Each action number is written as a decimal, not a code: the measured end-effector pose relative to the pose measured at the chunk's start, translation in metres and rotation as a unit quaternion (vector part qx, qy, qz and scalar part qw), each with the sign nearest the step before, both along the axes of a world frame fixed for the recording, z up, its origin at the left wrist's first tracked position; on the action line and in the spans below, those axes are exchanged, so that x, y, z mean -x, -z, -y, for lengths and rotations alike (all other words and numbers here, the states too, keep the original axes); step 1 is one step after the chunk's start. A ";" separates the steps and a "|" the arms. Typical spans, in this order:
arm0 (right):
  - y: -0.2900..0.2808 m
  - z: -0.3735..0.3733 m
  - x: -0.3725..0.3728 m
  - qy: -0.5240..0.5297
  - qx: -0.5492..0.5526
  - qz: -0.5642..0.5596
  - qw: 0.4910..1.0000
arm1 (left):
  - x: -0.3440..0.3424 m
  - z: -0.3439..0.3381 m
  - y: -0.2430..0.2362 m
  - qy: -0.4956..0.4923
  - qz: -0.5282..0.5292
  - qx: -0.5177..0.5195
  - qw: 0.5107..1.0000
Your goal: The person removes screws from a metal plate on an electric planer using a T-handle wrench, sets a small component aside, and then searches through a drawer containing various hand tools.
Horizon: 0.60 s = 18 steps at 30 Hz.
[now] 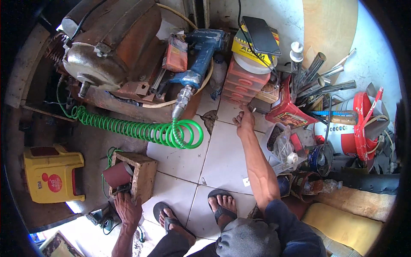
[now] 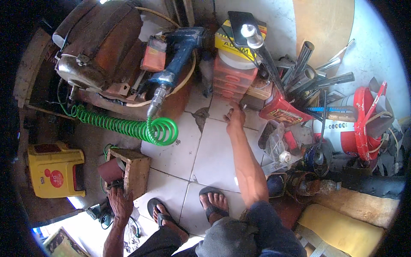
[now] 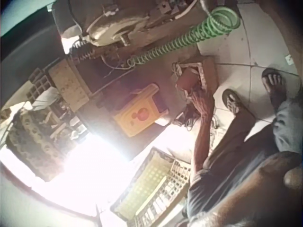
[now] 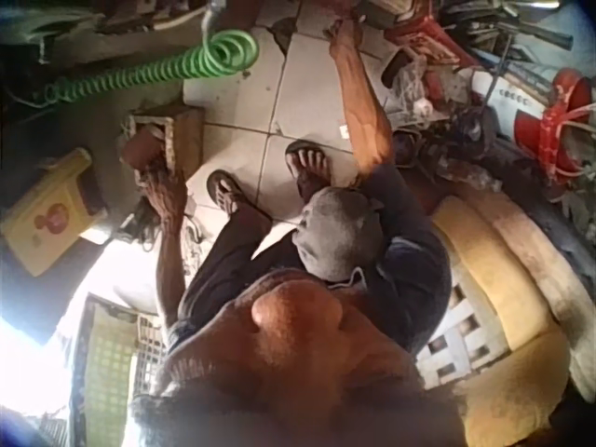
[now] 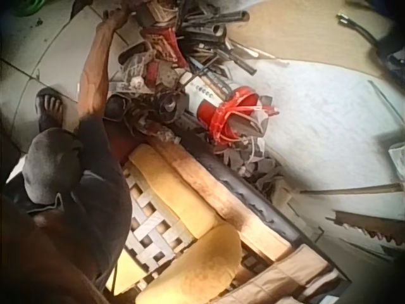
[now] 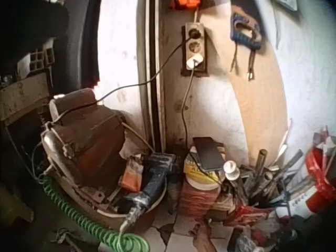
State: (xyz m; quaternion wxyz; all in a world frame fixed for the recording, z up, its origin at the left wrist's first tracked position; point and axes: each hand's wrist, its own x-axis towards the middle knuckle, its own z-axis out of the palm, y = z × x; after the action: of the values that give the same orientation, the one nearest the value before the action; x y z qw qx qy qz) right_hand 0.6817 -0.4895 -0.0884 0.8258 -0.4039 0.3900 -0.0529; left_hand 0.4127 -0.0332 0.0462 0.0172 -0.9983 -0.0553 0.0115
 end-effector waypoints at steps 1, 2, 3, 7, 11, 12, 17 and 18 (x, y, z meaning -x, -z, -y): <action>0.000 0.005 0.003 -0.004 0.009 -0.011 1.000 | 0.002 -0.003 0.000 0.004 -0.007 0.010 1.000; -0.003 0.011 0.007 -0.009 0.021 -0.022 1.000 | 0.003 -0.002 0.000 0.007 -0.014 0.022 1.000; -0.005 0.016 0.011 -0.009 0.021 -0.023 0.999 | 0.003 -0.001 0.000 0.007 -0.015 0.022 1.000; -0.003 0.030 0.020 0.010 0.034 -0.018 0.999 | 0.003 -0.001 0.015 0.022 -0.004 -0.010 1.000; -0.012 0.038 0.018 0.051 0.068 -0.023 0.996 | 0.002 0.000 0.013 0.013 -0.013 0.003 1.000; -0.015 0.041 0.016 0.051 0.067 -0.023 0.996 | 0.002 0.000 0.012 0.013 -0.013 0.002 1.000; -0.032 0.067 0.000 0.121 0.047 -0.021 0.991 | 0.003 -0.002 0.015 0.039 0.013 -0.014 0.999; -0.032 0.070 -0.002 0.126 0.066 -0.030 0.989 | 0.003 0.000 0.015 0.037 0.013 -0.013 0.999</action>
State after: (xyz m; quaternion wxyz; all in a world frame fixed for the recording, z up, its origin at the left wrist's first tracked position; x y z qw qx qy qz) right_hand 0.6839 -0.5592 -0.0561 0.7722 -0.4065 0.4578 -0.1700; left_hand 0.4099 -0.0332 0.0314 0.0296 -0.9994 -0.0184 -0.0028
